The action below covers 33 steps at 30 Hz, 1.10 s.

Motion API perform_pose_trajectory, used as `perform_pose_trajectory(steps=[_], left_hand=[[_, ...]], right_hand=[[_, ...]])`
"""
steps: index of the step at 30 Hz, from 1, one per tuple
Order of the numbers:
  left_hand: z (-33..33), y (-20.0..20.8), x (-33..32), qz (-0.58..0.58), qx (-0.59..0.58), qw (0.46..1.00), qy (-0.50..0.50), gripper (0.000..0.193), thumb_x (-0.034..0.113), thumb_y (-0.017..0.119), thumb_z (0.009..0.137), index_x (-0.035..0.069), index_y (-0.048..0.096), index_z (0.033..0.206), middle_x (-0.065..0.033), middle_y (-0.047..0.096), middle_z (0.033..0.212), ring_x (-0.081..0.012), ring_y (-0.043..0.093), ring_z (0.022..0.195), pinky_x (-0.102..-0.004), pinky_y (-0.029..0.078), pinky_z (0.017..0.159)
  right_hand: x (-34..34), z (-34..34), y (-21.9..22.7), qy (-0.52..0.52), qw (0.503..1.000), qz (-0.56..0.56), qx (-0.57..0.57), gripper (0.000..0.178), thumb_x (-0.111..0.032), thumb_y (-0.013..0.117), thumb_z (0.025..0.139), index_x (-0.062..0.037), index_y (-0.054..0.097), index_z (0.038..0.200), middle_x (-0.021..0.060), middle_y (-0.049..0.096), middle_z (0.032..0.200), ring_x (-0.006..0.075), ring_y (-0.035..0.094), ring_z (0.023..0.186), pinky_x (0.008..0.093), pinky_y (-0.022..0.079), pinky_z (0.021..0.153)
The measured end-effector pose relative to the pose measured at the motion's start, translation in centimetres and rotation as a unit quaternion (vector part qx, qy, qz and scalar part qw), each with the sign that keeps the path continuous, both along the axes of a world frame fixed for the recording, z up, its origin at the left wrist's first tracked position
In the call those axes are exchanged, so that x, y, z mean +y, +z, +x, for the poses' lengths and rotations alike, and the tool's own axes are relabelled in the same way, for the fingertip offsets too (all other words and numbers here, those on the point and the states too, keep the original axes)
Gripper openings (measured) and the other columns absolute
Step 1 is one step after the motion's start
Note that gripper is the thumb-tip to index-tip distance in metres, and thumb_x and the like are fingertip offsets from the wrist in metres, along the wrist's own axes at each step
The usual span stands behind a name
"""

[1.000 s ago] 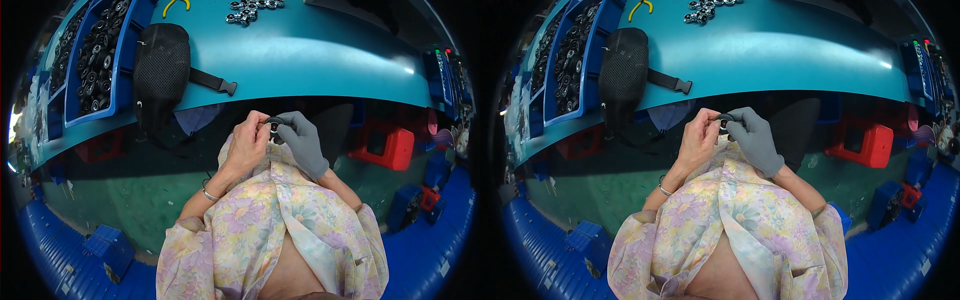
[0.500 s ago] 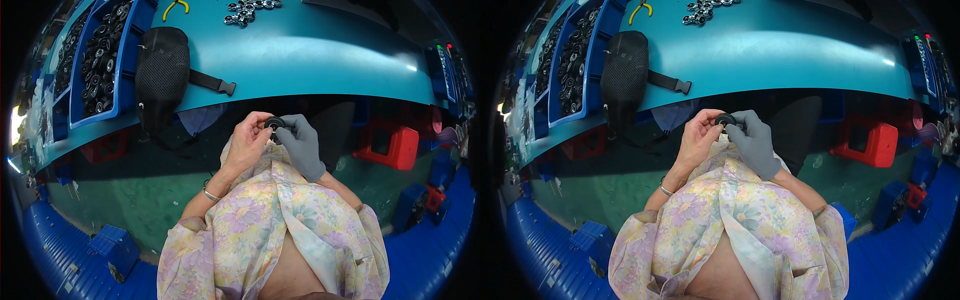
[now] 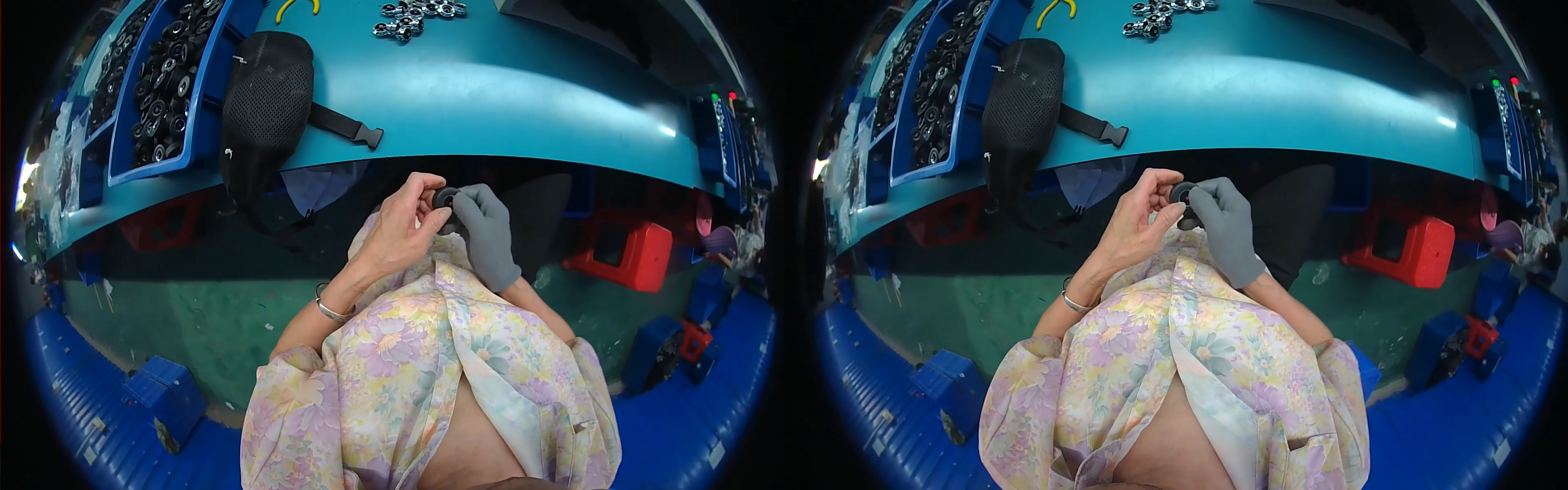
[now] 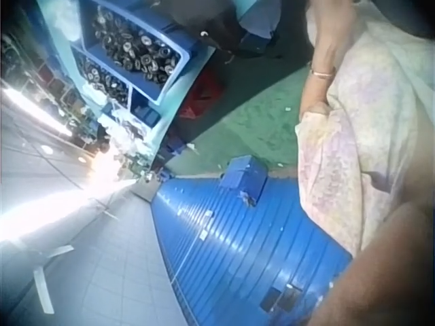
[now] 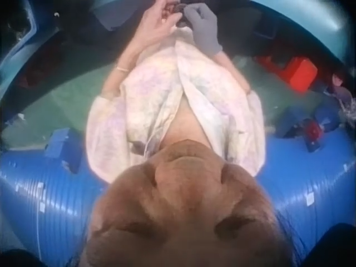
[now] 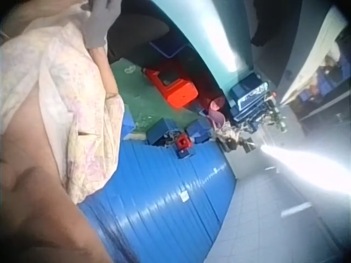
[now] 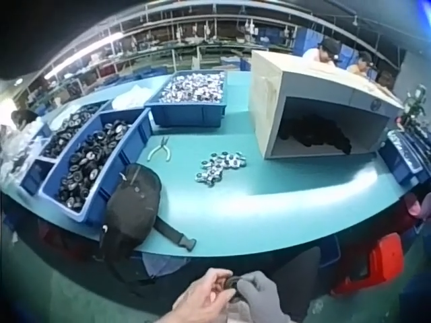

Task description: The recorder is assembling small plastic wheel-like components by inserting metal rings/inserts at a factory workbench.

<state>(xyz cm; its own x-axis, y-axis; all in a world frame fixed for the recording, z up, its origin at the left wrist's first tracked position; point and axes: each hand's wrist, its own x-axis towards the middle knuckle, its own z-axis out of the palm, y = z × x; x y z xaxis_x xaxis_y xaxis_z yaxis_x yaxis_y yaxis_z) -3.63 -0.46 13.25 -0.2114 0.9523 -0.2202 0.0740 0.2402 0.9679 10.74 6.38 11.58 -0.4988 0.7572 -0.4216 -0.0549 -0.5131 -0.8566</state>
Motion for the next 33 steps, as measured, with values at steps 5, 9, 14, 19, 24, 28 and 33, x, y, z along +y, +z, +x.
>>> perform_pose_trajectory(steps=[5,9,14,19,24,28,33], left_hand=[[-0.1,-2.0,-0.4,0.025,-0.091,0.995,0.020,0.030,-0.004,0.058,0.086,-0.002,0.053,0.116,-0.0030,0.055,0.094,-0.0068,0.052,0.079,-0.0211,0.045,0.072],[-0.7,-2.0,0.0,-0.027,-0.067,0.997,-0.008,0.032,-0.005,0.058,0.086,-0.003,0.053,0.117,-0.0034,0.056,0.098,-0.0062,0.053,0.083,-0.0211,0.046,0.075],[0.4,-2.1,-0.1,0.012,-0.295,0.951,0.089,0.034,0.011,0.060,0.094,-0.001,0.051,0.125,-0.0049,0.059,0.105,-0.0090,0.058,0.095,-0.0275,0.049,0.087],[0.9,-2.9,-0.4,0.032,-0.507,0.860,0.048,0.048,0.026,0.061,0.095,0.001,0.047,0.133,-0.0106,0.059,0.118,-0.0175,0.060,0.105,-0.0323,0.050,0.093],[0.0,-2.6,-0.3,0.052,-0.576,0.816,-0.010,0.048,0.021,0.058,0.096,-0.001,0.043,0.136,-0.0140,0.058,0.123,-0.0220,0.057,0.115,-0.0343,0.047,0.100],[-0.1,-2.5,-0.1,0.036,-0.554,0.831,-0.016,0.042,0.019,0.057,0.097,0.002,0.043,0.133,-0.0122,0.058,0.122,-0.0182,0.057,0.114,-0.0319,0.047,0.099],[0.3,-2.0,-0.3,0.032,-0.537,0.843,-0.008,0.031,0.022,0.063,0.094,0.001,0.053,0.115,-0.0082,0.061,0.110,-0.0147,0.059,0.102,-0.0298,0.048,0.089]], right_hand=[[-0.1,0.3,0.0,0.039,0.999,-0.005,0.001,0.017,-0.012,0.058,0.093,0.0025,0.055,0.101,0.0076,0.061,0.090,0.0112,0.061,0.072,0.0258,0.052,0.064],[0.0,0.7,-0.3,0.088,0.993,0.057,-0.059,0.017,-0.011,0.057,0.093,0.0032,0.054,0.101,0.0077,0.060,0.093,0.0104,0.061,0.076,0.0262,0.052,0.067],[0.7,0.8,-0.3,0.044,0.928,0.358,-0.092,0.023,-0.001,0.067,0.082,-0.0016,0.057,0.102,0.0101,0.060,0.095,0.0193,0.062,0.081,0.0294,0.052,0.069],[0.9,1.2,0.1,0.068,0.788,0.602,-0.107,0.046,0.004,0.078,0.066,-0.0079,0.061,0.107,0.0114,0.058,0.104,0.0281,0.059,0.096,0.0352,0.051,0.076],[1.6,1.6,1.2,0.088,0.862,0.484,-0.124,0.066,-0.003,0.081,0.061,-0.0091,0.056,0.122,0.0133,0.050,0.123,0.0300,0.052,0.115,0.0356,0.048,0.092],[1.7,1.4,1.3,0.142,0.894,0.421,-0.055,0.063,-0.004,0.079,0.063,-0.0081,0.056,0.121,0.0121,0.050,0.121,0.0268,0.052,0.114,0.0348,0.048,0.090],[1.3,1.3,1.0,0.110,0.931,0.347,-0.032,0.054,-0.004,0.079,0.064,-0.0077,0.058,0.114,0.0107,0.052,0.118,0.0252,0.057,0.106,0.0325,0.049,0.086]])
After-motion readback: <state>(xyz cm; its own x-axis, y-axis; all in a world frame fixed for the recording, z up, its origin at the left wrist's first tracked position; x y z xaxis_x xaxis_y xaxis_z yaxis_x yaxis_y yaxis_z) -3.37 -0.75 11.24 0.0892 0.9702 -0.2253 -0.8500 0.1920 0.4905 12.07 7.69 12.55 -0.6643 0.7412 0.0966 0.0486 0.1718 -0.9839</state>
